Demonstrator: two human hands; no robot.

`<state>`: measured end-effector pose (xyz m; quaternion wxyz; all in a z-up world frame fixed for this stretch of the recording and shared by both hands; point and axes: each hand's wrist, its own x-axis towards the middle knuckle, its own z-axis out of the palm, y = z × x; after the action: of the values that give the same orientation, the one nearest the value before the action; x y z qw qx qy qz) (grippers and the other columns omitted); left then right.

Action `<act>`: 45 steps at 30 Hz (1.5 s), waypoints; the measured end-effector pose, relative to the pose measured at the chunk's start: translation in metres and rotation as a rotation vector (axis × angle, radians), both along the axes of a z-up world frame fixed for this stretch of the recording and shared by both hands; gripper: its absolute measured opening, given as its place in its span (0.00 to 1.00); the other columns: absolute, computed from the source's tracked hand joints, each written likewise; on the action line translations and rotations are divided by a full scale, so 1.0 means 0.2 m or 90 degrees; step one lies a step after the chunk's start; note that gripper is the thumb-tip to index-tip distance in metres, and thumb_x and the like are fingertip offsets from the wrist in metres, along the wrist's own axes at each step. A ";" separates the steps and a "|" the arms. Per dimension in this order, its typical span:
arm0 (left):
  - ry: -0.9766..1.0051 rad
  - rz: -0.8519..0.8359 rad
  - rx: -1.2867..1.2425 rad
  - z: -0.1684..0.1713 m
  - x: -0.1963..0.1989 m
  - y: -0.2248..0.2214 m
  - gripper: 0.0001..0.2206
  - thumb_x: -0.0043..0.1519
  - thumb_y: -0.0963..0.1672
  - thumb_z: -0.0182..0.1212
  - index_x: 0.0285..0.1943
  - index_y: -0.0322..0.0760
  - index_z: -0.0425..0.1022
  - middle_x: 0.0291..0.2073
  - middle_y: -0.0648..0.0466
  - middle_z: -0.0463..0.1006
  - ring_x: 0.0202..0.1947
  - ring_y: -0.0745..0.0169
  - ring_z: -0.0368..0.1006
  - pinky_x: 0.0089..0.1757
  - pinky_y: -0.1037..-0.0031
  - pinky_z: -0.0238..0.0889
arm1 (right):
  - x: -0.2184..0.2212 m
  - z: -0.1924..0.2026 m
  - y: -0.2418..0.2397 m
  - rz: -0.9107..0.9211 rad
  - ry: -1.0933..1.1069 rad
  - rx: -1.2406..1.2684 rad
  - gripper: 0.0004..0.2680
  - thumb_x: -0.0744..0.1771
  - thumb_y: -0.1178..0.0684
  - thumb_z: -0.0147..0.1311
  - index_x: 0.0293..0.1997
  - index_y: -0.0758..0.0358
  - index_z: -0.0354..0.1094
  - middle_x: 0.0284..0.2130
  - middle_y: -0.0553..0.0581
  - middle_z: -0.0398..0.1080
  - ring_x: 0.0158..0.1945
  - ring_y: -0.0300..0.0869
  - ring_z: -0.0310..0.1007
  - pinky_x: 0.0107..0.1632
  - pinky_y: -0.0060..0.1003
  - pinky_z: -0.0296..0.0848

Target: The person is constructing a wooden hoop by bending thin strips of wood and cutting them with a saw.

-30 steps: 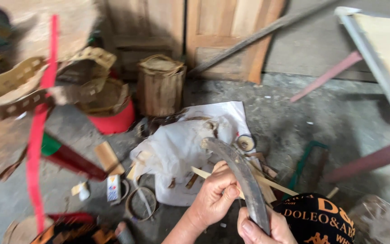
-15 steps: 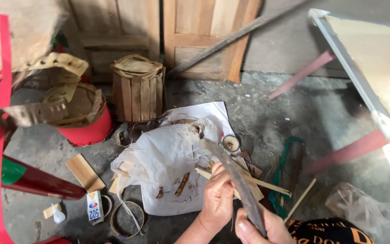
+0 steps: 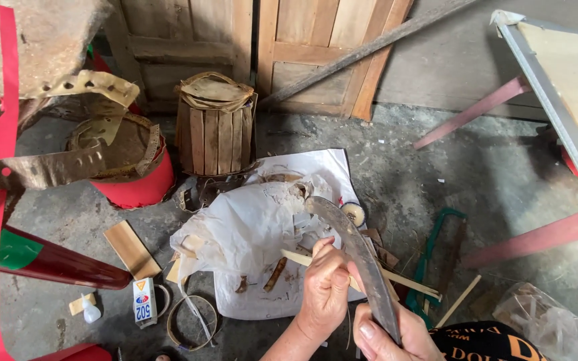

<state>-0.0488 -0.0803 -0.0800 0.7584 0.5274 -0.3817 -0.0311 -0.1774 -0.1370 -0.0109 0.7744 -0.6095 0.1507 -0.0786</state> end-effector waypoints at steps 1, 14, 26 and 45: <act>0.000 -0.001 0.001 0.00 -0.01 0.00 0.30 0.75 0.58 0.32 0.24 0.41 0.63 0.22 0.59 0.60 0.27 0.65 0.59 0.59 0.60 0.57 | 0.00 -0.01 -0.01 -0.001 0.000 0.001 0.29 0.69 0.55 0.50 0.79 0.64 0.36 0.20 0.53 0.65 0.21 0.40 0.60 0.27 0.37 0.64; 0.045 -0.016 0.013 0.02 -0.03 -0.01 0.26 0.74 0.57 0.36 0.28 0.41 0.61 0.23 0.61 0.58 0.28 0.67 0.56 0.56 0.61 0.57 | -0.05 -0.14 -0.05 -0.054 0.062 0.024 0.04 0.70 0.61 0.51 0.42 0.74 0.67 0.20 0.62 0.59 0.20 0.47 0.56 0.24 0.42 0.59; 0.066 0.001 0.015 -0.01 -0.07 -0.01 0.26 0.74 0.56 0.36 0.31 0.40 0.71 0.25 0.58 0.66 0.32 0.62 0.61 0.41 0.69 0.56 | -0.04 -0.21 -0.08 -0.036 0.025 -0.002 0.07 0.71 0.59 0.49 0.34 0.69 0.62 0.18 0.57 0.55 0.18 0.45 0.55 0.24 0.42 0.57; 0.125 -0.101 0.001 0.08 -0.06 0.02 0.25 0.73 0.55 0.37 0.30 0.42 0.70 0.30 0.59 0.73 0.35 0.64 0.65 0.43 0.71 0.57 | -0.01 0.03 -0.07 -0.017 0.111 -0.033 0.14 0.70 0.53 0.52 0.25 0.66 0.59 0.14 0.56 0.57 0.16 0.38 0.50 0.20 0.33 0.49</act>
<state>-0.0617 -0.0764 -0.0650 0.7867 0.4905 -0.3465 -0.1429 -0.1785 -0.1505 -0.0056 0.7411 -0.6319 0.2234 -0.0391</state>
